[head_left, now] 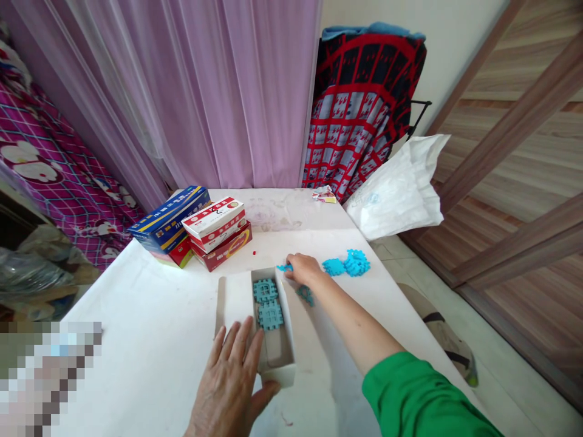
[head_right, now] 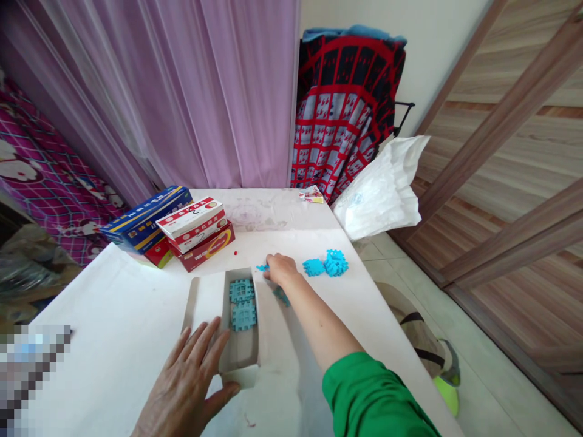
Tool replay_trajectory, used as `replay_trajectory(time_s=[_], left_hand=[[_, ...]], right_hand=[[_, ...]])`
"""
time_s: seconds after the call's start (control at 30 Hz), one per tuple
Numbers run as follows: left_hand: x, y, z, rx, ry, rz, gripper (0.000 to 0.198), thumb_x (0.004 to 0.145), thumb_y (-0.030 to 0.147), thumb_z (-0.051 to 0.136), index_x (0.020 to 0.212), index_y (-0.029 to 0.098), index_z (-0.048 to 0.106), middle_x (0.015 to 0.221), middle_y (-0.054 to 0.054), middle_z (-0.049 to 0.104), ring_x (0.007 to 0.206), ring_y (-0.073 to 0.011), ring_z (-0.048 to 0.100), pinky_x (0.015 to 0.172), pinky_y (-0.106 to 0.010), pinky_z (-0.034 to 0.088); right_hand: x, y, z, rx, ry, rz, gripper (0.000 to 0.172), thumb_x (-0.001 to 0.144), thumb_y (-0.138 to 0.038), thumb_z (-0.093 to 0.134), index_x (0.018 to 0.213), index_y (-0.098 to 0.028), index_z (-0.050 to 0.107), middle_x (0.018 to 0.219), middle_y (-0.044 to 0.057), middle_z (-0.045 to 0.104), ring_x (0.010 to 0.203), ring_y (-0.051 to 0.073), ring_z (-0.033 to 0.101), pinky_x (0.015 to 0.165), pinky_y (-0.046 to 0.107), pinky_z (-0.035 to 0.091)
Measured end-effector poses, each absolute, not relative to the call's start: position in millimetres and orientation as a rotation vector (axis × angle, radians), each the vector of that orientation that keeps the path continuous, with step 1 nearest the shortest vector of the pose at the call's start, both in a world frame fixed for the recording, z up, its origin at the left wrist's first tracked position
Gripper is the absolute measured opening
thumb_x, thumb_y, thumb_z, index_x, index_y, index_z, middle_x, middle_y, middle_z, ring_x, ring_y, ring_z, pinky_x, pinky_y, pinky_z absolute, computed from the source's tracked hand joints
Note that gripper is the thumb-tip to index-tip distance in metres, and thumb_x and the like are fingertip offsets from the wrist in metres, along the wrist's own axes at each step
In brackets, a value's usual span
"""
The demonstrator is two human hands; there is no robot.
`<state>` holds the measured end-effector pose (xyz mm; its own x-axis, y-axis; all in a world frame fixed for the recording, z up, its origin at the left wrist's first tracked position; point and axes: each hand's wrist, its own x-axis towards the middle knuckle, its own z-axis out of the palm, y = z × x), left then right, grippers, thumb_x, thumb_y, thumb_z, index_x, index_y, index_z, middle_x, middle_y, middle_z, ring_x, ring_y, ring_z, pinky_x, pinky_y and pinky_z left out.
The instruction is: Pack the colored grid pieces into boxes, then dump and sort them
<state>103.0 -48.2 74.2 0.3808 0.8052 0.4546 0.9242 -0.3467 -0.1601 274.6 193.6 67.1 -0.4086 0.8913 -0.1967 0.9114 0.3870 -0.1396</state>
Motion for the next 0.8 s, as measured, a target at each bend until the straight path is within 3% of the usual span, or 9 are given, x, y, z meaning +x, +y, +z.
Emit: replay_trajectory(time_s=[0.33,0.53,0.63,0.7,0.8], left_hand=[[103,-47,74,-2.273,-1.514,-0.4,0.065,0.087,0.062,0.047,0.131,0.014,0.052,0.135,-0.019,0.057,0.121,-0.0333,0.056,0.099,-0.051,0.046],[103,-47,73,-2.258,-1.517,-0.426,0.064,0.09,0.06,0.043,0.132,0.013,0.052,0.136,-0.019,0.056,0.121,-0.0336,0.056,0.099,-0.052,0.045],[102,-47,74,-2.256,-1.487,-0.41,0.063,0.09,0.06,0.043,0.131,0.013,0.053,0.135,-0.019,0.057,0.12,-0.0334,0.056,0.099,-0.051,0.044],[102,-47,75,-2.248,-1.465,-0.397,0.063,0.09,0.06,0.043,0.131,0.012,0.053,0.135,-0.02,0.057,0.121,-0.0332,0.056,0.099,-0.051,0.044],[102,-47,74,-2.236,-1.465,-0.396,0.063,0.09,0.06,0.043,0.13,0.013,0.053,0.135,-0.019,0.057,0.121,-0.0334,0.055,0.099,-0.051,0.044]], right_hand=[[331,141,77,1.868,2.433,-0.339,0.028,0.083,-0.04,0.057,0.105,-0.025,0.065,0.104,0.006,0.071,0.095,0.022,0.065,0.07,0.028,0.04],[335,124,70,1.891,2.443,-0.343,0.035,0.087,-0.046,0.056,0.113,-0.024,0.059,0.107,0.005,0.069,0.095,0.021,0.063,0.074,0.029,0.04],[351,150,85,1.765,2.522,-0.098,0.028,0.086,-0.025,0.056,0.113,-0.021,0.06,0.115,0.009,0.065,0.108,0.024,0.057,0.085,0.033,0.039],[364,173,95,1.522,2.57,0.055,0.039,0.079,-0.008,0.056,0.115,-0.022,0.06,0.125,0.01,0.06,0.121,0.026,0.048,0.094,0.037,0.035],[375,198,102,1.255,2.479,0.122,0.052,0.072,-0.002,0.06,0.12,-0.022,0.058,0.13,0.011,0.057,0.128,0.028,0.04,0.1,0.043,0.029]])
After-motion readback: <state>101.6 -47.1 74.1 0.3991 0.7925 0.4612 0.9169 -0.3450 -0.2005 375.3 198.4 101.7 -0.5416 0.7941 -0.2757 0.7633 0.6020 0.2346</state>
